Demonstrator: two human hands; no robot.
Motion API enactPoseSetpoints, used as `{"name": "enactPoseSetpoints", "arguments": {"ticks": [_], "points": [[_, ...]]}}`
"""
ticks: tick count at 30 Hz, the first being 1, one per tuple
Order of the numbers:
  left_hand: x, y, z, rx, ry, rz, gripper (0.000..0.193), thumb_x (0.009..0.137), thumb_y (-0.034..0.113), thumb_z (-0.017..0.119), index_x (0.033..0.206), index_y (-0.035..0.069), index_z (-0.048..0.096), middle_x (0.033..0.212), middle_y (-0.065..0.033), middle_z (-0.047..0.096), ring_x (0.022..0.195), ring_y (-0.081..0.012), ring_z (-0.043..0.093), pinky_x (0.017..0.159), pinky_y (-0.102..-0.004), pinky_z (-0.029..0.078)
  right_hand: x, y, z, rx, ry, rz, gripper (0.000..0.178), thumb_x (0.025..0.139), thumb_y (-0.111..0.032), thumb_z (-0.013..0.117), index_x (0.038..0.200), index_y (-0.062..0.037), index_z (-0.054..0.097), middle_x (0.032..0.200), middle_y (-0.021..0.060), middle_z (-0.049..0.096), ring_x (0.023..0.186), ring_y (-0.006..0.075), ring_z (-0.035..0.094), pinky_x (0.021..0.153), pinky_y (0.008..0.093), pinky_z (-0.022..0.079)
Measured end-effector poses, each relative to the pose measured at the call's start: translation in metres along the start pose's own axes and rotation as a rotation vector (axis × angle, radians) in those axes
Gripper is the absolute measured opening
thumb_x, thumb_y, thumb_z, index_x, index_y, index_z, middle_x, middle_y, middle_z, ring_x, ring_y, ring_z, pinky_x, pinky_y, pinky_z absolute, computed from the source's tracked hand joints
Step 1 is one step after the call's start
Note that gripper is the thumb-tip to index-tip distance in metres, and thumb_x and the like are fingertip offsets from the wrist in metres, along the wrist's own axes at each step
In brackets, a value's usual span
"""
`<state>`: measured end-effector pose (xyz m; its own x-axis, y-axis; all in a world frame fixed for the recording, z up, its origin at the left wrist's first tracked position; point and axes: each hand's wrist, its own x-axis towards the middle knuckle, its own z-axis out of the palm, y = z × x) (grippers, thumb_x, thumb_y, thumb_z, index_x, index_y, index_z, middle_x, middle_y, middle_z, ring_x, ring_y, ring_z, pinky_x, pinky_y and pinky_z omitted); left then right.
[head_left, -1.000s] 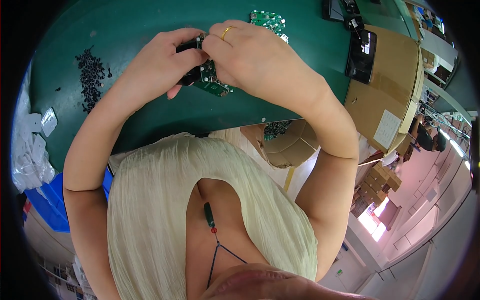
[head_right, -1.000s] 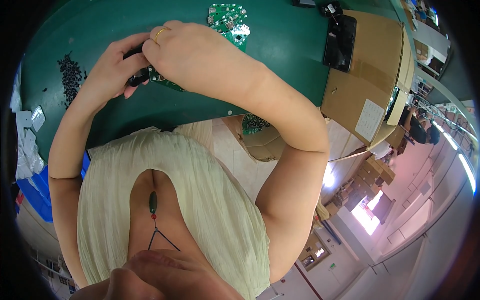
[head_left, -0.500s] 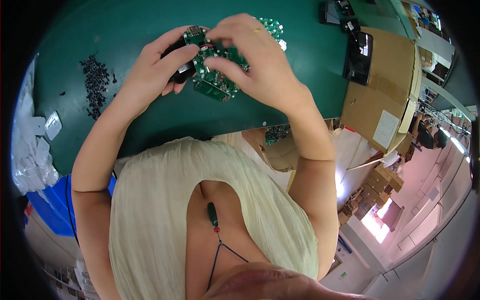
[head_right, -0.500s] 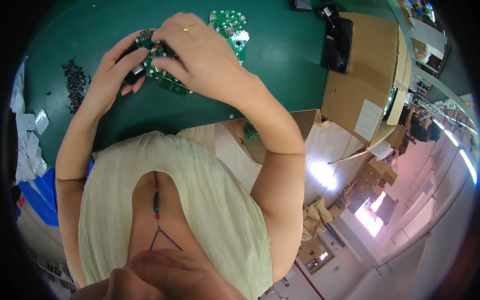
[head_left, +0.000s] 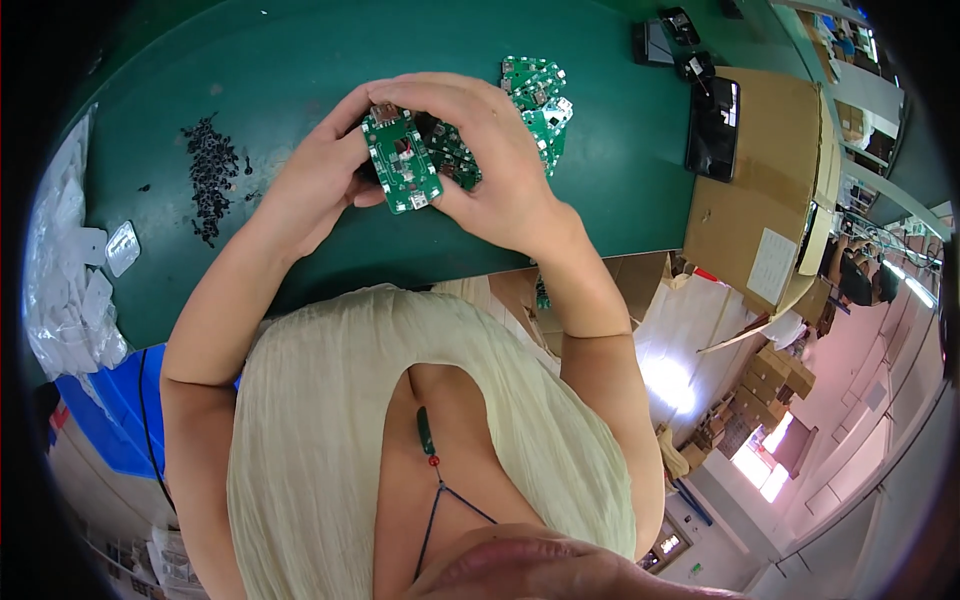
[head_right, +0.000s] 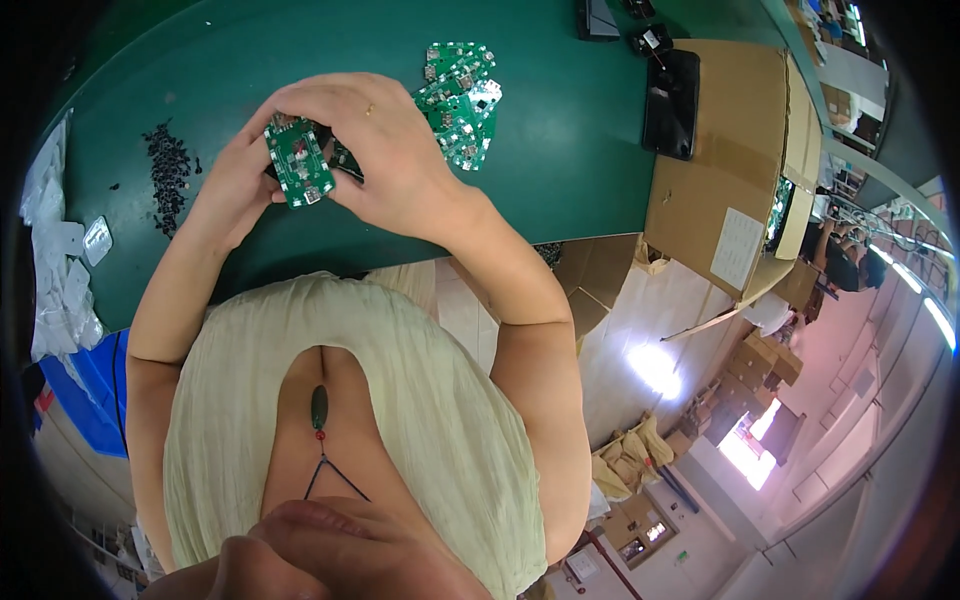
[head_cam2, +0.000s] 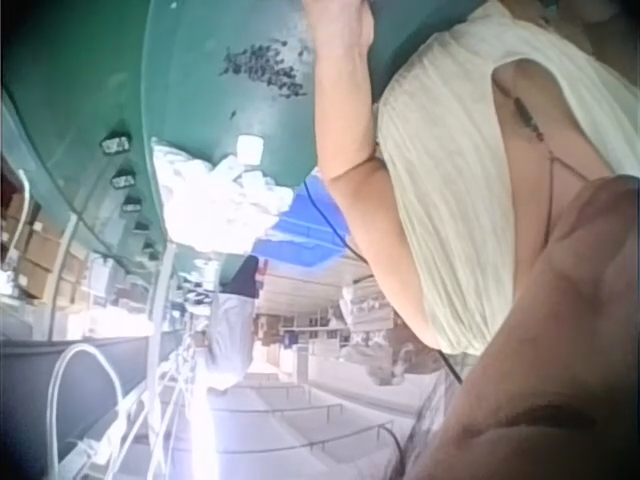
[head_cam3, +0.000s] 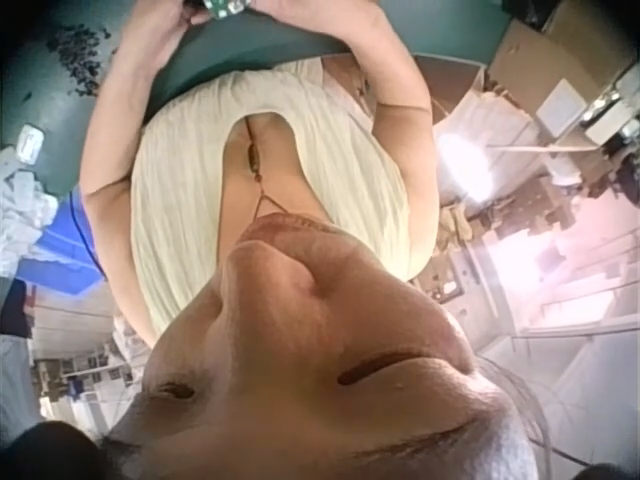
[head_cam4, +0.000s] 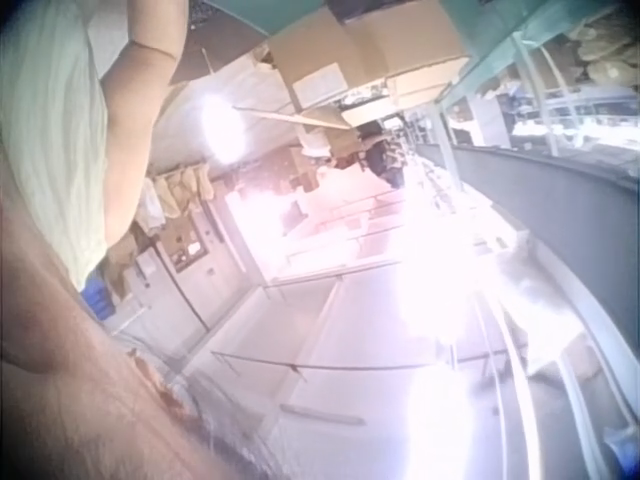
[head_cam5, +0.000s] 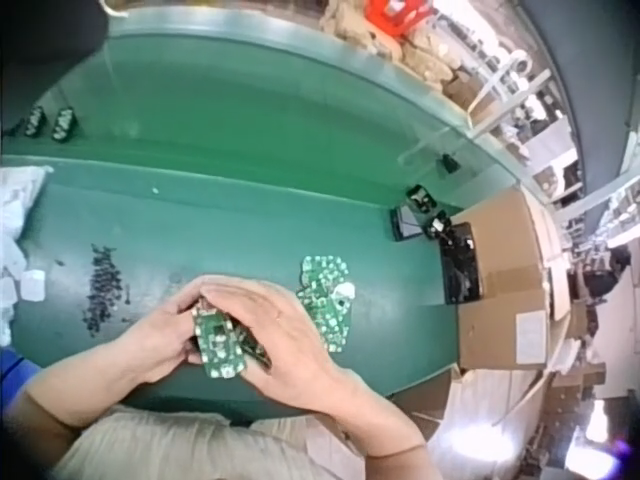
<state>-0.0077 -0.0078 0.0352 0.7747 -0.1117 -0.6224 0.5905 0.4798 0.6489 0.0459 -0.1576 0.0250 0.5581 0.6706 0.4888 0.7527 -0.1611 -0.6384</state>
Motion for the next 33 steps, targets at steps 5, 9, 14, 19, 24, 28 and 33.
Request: {"name": "enactPoseSetpoints", "arguments": {"ticks": [5, 9, 14, 19, 24, 28, 33], "points": [[0.010, 0.003, -0.014, -0.072, -0.058, 0.008, 0.032, 0.088, 0.013, 0.043, 0.120, 0.010, 0.045, 0.085, 0.0008, 0.053, 0.063, -0.0053, 0.048, 0.048, -0.0192, 0.034, -0.001, -0.017, -0.004, 0.090, -0.075, 0.071, 0.053, 0.059, -0.018, 0.076, 0.103, -0.0043, 0.050, 0.115, 0.0135, 0.055, 0.103, 0.0314, 0.053, 0.095, 0.0414, 0.038], [0.013, -0.006, -0.017, -0.225, -0.170, 0.024, 0.034, 0.087, 0.011, 0.040, 0.121, 0.010, 0.044, 0.084, 0.0001, 0.053, 0.061, -0.0065, 0.046, 0.048, -0.0199, 0.034, -0.007, -0.007, -0.003, 0.216, -0.017, 0.067, 0.029, 0.071, -0.003, 0.067, 0.097, -0.0010, 0.054, 0.120, 0.0173, 0.052, 0.110, 0.0329, 0.051, 0.090, 0.0379, 0.043], [0.007, -0.006, -0.009, -0.222, -0.116, 0.089, 0.038, 0.084, 0.007, 0.039, 0.122, 0.008, 0.041, 0.086, -0.0025, 0.054, 0.069, -0.0085, 0.049, 0.055, -0.0237, 0.038, -0.008, 0.008, 0.002, 0.004, 0.101, -0.101, 0.019, 0.065, -0.004, 0.067, 0.083, -0.0044, 0.059, 0.111, 0.0139, 0.057, 0.097, 0.0309, 0.057, 0.082, 0.0378, 0.048], [0.005, -0.006, -0.010, -0.165, -0.109, 0.194, 0.039, 0.084, 0.006, 0.036, 0.123, 0.007, 0.039, 0.100, -0.0055, 0.055, 0.080, -0.0118, 0.052, 0.062, -0.0257, 0.041, -0.008, 0.009, 0.008, -0.299, 0.243, -0.212, 0.026, 0.058, -0.003, 0.067, 0.082, -0.0096, 0.062, 0.103, 0.0093, 0.059, 0.091, 0.0270, 0.058, 0.071, 0.0323, 0.049], [0.008, -0.008, -0.005, -0.407, -0.198, 0.172, 0.037, 0.083, 0.003, 0.039, 0.120, 0.005, 0.037, 0.099, -0.0080, 0.056, 0.085, -0.0155, 0.054, 0.072, -0.0302, 0.044, -0.012, 0.011, 0.010, -0.255, 0.335, -0.200, 0.027, 0.060, -0.003, 0.071, 0.084, -0.0122, 0.064, 0.091, 0.0038, 0.057, 0.080, 0.0201, 0.055, 0.067, 0.0292, 0.042], [0.009, -0.008, -0.007, -0.270, -0.170, 0.225, 0.036, 0.084, 0.003, 0.039, 0.120, 0.007, 0.038, 0.102, -0.0088, 0.054, 0.093, -0.0168, 0.052, 0.080, -0.0314, 0.043, -0.019, 0.011, 0.016, -0.282, 0.343, -0.181, 0.026, 0.062, -0.002, 0.071, 0.085, -0.0115, 0.063, 0.084, 0.0024, 0.056, 0.075, 0.0192, 0.052, 0.066, 0.0291, 0.041], [0.017, -0.023, -0.003, -0.003, -0.017, 0.471, 0.033, 0.088, 0.006, 0.042, 0.121, 0.011, 0.039, 0.108, -0.0035, 0.050, 0.100, -0.0124, 0.049, 0.082, -0.0272, 0.042, -0.016, 0.007, 0.019, -0.413, 0.334, -0.159, 0.025, 0.062, -0.005, 0.068, 0.085, -0.0089, 0.060, 0.085, 0.0024, 0.054, 0.075, 0.0204, 0.052, 0.063, 0.0322, 0.039]]}}
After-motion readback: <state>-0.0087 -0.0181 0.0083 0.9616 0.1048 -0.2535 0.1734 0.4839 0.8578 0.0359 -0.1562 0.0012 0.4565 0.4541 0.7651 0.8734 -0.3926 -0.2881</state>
